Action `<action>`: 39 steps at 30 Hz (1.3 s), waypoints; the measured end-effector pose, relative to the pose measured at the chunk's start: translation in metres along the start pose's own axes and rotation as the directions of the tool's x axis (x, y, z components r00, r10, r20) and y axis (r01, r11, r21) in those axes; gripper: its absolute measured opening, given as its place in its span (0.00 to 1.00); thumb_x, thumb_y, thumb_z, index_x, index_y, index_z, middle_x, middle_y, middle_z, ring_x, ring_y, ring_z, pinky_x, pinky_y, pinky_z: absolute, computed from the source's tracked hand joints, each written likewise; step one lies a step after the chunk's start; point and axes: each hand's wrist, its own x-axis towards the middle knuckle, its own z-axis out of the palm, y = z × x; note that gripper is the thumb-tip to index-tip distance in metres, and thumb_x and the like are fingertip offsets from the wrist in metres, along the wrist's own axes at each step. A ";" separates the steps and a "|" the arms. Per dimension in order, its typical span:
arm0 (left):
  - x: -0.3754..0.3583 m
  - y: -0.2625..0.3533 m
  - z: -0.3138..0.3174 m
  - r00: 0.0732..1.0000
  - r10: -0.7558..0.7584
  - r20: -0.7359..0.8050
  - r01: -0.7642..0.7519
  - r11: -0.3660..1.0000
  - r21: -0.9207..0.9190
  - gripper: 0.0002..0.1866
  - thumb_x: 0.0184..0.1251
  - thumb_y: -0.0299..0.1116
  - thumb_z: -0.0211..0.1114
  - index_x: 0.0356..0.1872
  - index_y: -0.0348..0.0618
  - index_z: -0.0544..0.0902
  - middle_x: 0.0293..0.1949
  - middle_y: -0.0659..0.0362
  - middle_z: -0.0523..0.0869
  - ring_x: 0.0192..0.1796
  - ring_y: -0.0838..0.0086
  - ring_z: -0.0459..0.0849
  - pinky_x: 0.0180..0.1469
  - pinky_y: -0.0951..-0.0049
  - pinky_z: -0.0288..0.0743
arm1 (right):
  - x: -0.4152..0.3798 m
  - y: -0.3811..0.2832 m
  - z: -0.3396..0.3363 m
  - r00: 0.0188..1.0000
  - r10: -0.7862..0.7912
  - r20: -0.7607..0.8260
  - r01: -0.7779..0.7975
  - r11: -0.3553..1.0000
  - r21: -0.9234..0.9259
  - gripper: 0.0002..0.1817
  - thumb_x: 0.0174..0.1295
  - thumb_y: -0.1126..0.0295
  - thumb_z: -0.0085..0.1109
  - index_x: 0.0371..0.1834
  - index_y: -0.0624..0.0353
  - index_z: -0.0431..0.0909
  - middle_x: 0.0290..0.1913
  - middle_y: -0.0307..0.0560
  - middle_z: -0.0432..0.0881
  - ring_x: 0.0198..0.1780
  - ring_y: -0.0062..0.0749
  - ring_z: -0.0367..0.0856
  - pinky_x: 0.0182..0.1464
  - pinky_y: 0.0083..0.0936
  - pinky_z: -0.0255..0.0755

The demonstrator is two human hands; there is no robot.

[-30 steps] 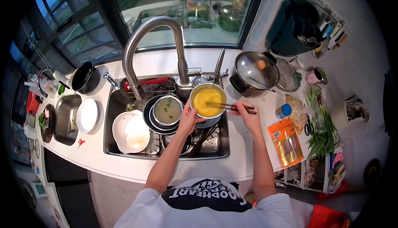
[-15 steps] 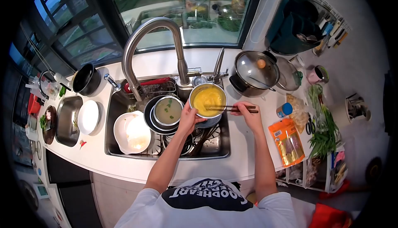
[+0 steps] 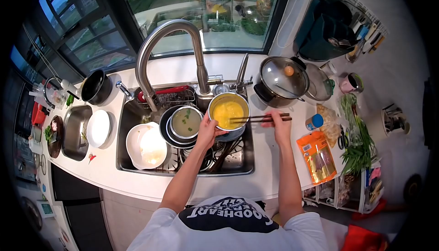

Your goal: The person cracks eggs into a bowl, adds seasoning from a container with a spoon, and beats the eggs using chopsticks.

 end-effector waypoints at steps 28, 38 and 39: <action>-0.001 0.000 0.000 1.000 0.005 0.019 -0.004 1.000 -0.002 0.32 0.58 0.17 0.43 0.67 0.46 0.55 0.49 0.52 0.77 0.36 0.69 0.85 0.32 0.72 0.86 | -0.001 -0.003 0.005 0.989 -0.059 -0.133 0.064 0.998 0.028 0.15 0.65 0.65 0.50 0.35 0.71 0.76 0.29 0.51 0.81 0.29 0.34 0.83 0.33 0.23 0.79; -0.006 0.001 0.005 1.000 0.023 -0.010 -0.023 1.000 0.000 0.33 0.56 0.17 0.44 0.67 0.45 0.56 0.45 0.53 0.78 0.33 0.73 0.84 0.31 0.72 0.86 | -0.003 -0.005 -0.001 0.989 0.115 0.089 -0.117 0.993 0.013 0.14 0.64 0.67 0.51 0.33 0.71 0.76 0.28 0.54 0.81 0.24 0.35 0.82 0.28 0.24 0.79; -0.006 0.001 0.005 1.000 0.022 -0.014 -0.022 1.000 -0.001 0.33 0.56 0.17 0.44 0.67 0.45 0.56 0.45 0.53 0.78 0.32 0.73 0.84 0.31 0.72 0.86 | -0.001 -0.004 0.000 0.999 0.049 0.012 -0.049 0.998 0.029 0.14 0.65 0.67 0.50 0.33 0.71 0.76 0.29 0.53 0.81 0.24 0.35 0.82 0.28 0.24 0.79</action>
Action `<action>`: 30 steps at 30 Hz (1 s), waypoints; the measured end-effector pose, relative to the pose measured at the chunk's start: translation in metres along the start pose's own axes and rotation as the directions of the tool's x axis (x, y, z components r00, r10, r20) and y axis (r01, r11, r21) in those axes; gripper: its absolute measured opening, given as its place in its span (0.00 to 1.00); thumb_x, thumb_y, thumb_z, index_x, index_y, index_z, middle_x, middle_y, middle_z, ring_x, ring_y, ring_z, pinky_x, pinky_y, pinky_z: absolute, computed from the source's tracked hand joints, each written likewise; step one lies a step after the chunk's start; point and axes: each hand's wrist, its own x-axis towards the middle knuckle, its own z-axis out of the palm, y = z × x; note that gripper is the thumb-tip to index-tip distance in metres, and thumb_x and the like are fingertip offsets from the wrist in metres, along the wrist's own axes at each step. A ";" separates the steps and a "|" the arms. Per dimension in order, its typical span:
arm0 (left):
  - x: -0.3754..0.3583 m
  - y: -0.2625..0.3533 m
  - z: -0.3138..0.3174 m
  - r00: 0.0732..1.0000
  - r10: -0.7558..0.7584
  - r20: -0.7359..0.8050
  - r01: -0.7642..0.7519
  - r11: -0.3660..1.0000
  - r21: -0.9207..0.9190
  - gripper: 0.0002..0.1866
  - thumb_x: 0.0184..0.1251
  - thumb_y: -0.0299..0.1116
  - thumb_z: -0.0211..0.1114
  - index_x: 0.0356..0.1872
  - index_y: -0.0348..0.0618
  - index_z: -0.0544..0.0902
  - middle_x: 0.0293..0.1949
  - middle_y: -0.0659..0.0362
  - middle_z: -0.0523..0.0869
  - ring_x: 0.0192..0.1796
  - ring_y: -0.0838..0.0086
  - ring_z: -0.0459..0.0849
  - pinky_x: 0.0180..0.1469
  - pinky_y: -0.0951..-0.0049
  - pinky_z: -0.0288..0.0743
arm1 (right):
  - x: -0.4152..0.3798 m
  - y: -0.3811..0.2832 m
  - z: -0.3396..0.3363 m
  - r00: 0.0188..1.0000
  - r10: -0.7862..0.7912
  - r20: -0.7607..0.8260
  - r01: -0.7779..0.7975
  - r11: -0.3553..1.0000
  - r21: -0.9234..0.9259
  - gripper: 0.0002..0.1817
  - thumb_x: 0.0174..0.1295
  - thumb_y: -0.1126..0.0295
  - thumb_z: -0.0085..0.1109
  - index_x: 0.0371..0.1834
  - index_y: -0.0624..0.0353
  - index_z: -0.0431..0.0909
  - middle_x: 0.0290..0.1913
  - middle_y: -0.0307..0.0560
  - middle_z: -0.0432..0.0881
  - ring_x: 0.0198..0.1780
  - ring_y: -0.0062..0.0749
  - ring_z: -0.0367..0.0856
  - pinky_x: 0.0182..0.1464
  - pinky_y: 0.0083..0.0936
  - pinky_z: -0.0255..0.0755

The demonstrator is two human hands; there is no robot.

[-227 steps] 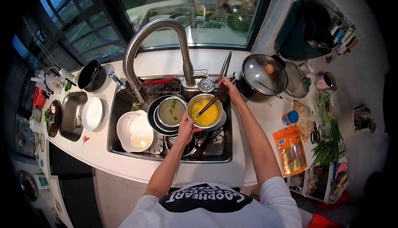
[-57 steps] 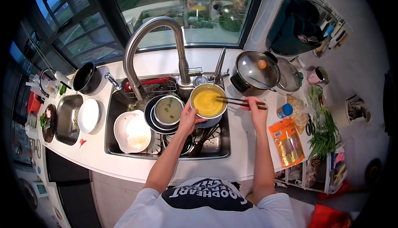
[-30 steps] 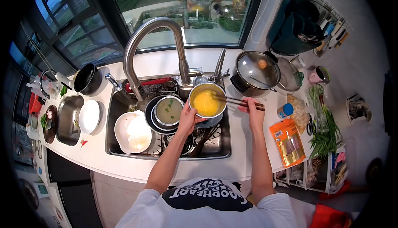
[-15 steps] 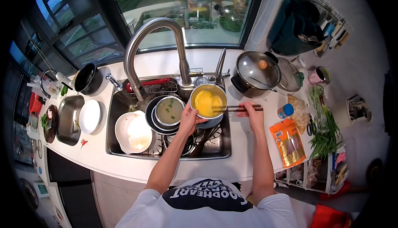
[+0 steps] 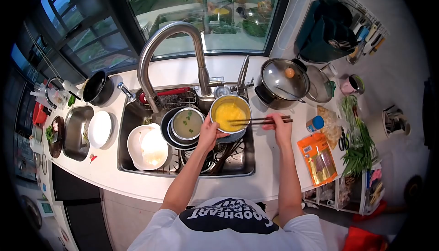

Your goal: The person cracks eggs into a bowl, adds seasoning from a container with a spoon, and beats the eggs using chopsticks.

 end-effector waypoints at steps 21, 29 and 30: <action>0.005 0.000 -0.005 0.999 -0.008 0.034 0.008 1.000 -0.010 0.32 0.59 0.17 0.42 0.68 0.47 0.53 0.50 0.51 0.77 0.37 0.67 0.85 0.33 0.71 0.86 | 0.004 0.002 0.003 0.998 -0.054 -0.037 0.053 0.999 -0.013 0.14 0.65 0.66 0.48 0.36 0.70 0.76 0.31 0.51 0.81 0.26 0.34 0.82 0.29 0.25 0.79; 0.007 -0.001 -0.008 0.999 -0.011 0.039 0.011 1.000 0.012 0.33 0.58 0.17 0.42 0.68 0.46 0.54 0.50 0.50 0.77 0.37 0.67 0.85 0.33 0.71 0.86 | 0.006 0.005 -0.001 1.000 -0.008 -0.027 0.009 1.000 0.015 0.16 0.66 0.65 0.48 0.37 0.70 0.76 0.31 0.52 0.81 0.27 0.35 0.83 0.31 0.24 0.79; 0.006 -0.001 -0.008 0.999 -0.009 0.034 0.009 1.000 0.006 0.33 0.58 0.17 0.42 0.68 0.46 0.54 0.50 0.50 0.77 0.37 0.67 0.85 0.33 0.71 0.86 | 0.004 0.003 -0.001 1.000 0.017 0.007 -0.017 1.000 -0.016 0.15 0.66 0.65 0.49 0.36 0.70 0.76 0.31 0.52 0.81 0.27 0.35 0.83 0.30 0.24 0.79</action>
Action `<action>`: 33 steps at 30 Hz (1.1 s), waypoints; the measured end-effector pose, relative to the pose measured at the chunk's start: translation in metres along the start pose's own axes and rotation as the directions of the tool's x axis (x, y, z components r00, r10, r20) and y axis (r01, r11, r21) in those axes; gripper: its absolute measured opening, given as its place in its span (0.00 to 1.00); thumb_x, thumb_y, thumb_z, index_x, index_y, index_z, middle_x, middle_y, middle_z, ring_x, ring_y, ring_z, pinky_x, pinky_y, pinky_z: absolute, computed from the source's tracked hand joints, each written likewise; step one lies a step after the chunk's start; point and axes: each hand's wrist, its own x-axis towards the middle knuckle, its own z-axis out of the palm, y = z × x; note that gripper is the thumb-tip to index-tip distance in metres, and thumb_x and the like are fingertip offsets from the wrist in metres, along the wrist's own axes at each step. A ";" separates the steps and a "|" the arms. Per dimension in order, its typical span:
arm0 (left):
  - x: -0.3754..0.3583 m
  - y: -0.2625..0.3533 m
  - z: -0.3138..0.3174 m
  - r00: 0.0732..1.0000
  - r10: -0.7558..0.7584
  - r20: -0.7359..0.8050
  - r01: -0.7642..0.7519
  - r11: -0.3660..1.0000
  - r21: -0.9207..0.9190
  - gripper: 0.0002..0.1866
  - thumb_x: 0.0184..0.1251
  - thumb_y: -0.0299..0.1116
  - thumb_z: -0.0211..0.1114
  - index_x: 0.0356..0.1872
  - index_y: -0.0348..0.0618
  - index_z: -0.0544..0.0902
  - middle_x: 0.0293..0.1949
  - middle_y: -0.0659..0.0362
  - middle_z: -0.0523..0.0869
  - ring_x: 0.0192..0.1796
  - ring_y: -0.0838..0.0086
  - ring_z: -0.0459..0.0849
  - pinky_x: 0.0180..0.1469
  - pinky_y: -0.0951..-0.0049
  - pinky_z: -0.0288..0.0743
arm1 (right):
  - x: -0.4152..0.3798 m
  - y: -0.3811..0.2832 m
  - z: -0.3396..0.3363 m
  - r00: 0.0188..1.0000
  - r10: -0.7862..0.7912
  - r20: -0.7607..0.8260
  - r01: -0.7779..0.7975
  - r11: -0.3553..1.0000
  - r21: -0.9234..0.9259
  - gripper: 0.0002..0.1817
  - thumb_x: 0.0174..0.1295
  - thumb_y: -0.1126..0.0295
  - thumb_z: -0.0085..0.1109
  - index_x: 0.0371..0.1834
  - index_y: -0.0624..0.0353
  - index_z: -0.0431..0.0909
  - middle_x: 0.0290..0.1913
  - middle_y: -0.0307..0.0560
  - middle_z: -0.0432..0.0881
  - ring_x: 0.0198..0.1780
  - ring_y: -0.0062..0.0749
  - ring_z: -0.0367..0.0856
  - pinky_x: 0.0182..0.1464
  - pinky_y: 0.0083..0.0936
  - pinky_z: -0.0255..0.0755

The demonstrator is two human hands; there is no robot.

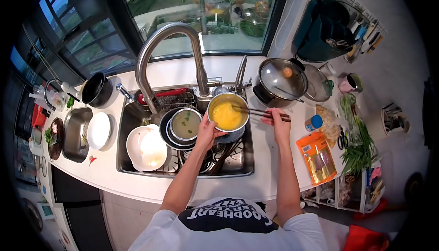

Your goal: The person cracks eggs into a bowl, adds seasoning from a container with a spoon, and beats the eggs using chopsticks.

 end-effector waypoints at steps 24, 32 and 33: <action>-0.001 0.002 -0.001 1.000 0.004 -0.003 -0.004 1.000 0.020 0.32 0.58 0.18 0.42 0.68 0.46 0.54 0.50 0.50 0.76 0.38 0.67 0.85 0.32 0.71 0.86 | -0.005 -0.009 0.004 0.999 0.028 0.037 -0.028 1.000 -0.012 0.15 0.65 0.66 0.49 0.35 0.70 0.77 0.31 0.52 0.81 0.27 0.35 0.83 0.32 0.24 0.79; -0.001 0.004 0.000 1.000 0.000 -0.008 0.000 1.000 0.016 0.32 0.59 0.18 0.43 0.67 0.46 0.56 0.50 0.51 0.77 0.37 0.67 0.85 0.31 0.72 0.86 | -0.001 -0.004 0.004 1.000 -0.002 0.004 0.002 1.000 0.020 0.15 0.65 0.66 0.49 0.35 0.71 0.76 0.31 0.52 0.81 0.29 0.35 0.83 0.34 0.25 0.80; -0.002 0.005 0.001 1.000 0.001 -0.011 -0.001 1.000 0.010 0.32 0.59 0.18 0.43 0.67 0.46 0.56 0.50 0.51 0.77 0.37 0.67 0.85 0.31 0.72 0.86 | 0.001 -0.001 0.006 0.998 -0.050 -0.050 0.051 0.999 0.017 0.14 0.65 0.67 0.50 0.35 0.71 0.76 0.32 0.52 0.81 0.28 0.36 0.83 0.33 0.25 0.80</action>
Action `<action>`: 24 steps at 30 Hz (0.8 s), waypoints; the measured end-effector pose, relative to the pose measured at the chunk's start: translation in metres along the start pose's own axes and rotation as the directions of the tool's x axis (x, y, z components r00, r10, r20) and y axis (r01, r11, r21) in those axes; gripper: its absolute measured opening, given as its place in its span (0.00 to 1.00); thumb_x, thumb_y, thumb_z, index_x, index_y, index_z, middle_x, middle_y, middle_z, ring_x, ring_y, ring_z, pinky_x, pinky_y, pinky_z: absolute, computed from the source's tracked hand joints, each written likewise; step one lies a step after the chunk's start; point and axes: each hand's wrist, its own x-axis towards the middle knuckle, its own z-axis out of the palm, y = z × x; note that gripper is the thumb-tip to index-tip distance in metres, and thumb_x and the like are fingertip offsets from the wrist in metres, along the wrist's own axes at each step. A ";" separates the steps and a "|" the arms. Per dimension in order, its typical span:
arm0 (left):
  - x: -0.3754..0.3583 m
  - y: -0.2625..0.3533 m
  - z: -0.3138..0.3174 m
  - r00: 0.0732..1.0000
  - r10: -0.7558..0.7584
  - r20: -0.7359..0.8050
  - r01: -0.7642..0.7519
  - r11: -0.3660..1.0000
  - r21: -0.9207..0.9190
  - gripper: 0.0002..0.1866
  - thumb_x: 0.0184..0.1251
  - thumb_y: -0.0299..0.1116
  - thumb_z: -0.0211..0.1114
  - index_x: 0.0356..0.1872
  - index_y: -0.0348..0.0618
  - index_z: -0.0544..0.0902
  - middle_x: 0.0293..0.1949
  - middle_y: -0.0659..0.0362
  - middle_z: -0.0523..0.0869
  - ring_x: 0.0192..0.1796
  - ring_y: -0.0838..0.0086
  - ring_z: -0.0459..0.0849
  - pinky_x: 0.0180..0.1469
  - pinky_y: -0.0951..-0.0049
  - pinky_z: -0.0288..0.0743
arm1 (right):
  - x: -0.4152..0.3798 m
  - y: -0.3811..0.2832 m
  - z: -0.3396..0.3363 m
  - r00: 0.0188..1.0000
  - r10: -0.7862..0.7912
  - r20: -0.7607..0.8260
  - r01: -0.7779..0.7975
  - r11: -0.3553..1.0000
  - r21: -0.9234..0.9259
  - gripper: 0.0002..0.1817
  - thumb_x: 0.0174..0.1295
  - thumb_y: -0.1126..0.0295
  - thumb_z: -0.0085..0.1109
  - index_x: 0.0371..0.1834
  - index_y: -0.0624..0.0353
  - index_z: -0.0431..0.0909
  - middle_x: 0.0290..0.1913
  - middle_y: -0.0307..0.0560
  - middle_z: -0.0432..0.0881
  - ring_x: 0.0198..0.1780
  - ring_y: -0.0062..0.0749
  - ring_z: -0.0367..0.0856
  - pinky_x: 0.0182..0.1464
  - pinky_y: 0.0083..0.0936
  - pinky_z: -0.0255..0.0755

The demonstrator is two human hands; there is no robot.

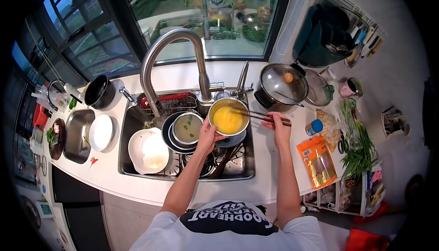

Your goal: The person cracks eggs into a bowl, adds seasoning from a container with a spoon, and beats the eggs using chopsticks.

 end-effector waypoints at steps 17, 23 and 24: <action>-0.001 0.000 0.000 1.000 0.013 0.008 -0.013 1.000 0.005 0.32 0.60 0.18 0.42 0.68 0.46 0.54 0.50 0.50 0.76 0.38 0.67 0.85 0.33 0.70 0.86 | 0.000 -0.001 -0.008 0.989 0.082 0.126 -0.070 0.993 -0.098 0.16 0.66 0.65 0.48 0.38 0.70 0.77 0.32 0.52 0.81 0.29 0.35 0.83 0.34 0.24 0.79; -0.002 -0.002 -0.002 1.000 0.013 0.012 -0.013 1.000 -0.010 0.32 0.60 0.18 0.42 0.68 0.46 0.54 0.51 0.51 0.76 0.37 0.67 0.85 0.33 0.70 0.86 | -0.002 -0.006 0.001 1.000 -0.021 0.012 0.021 1.000 -0.005 0.15 0.65 0.66 0.49 0.37 0.71 0.77 0.31 0.54 0.82 0.28 0.36 0.83 0.33 0.24 0.79; -0.001 -0.002 -0.002 1.000 0.015 0.015 -0.015 1.000 -0.014 0.32 0.59 0.18 0.43 0.68 0.46 0.54 0.51 0.51 0.76 0.37 0.67 0.85 0.33 0.70 0.86 | -0.003 -0.007 -0.003 0.993 0.064 0.102 -0.059 0.997 -0.055 0.15 0.66 0.65 0.49 0.37 0.70 0.77 0.31 0.53 0.81 0.29 0.35 0.83 0.34 0.24 0.79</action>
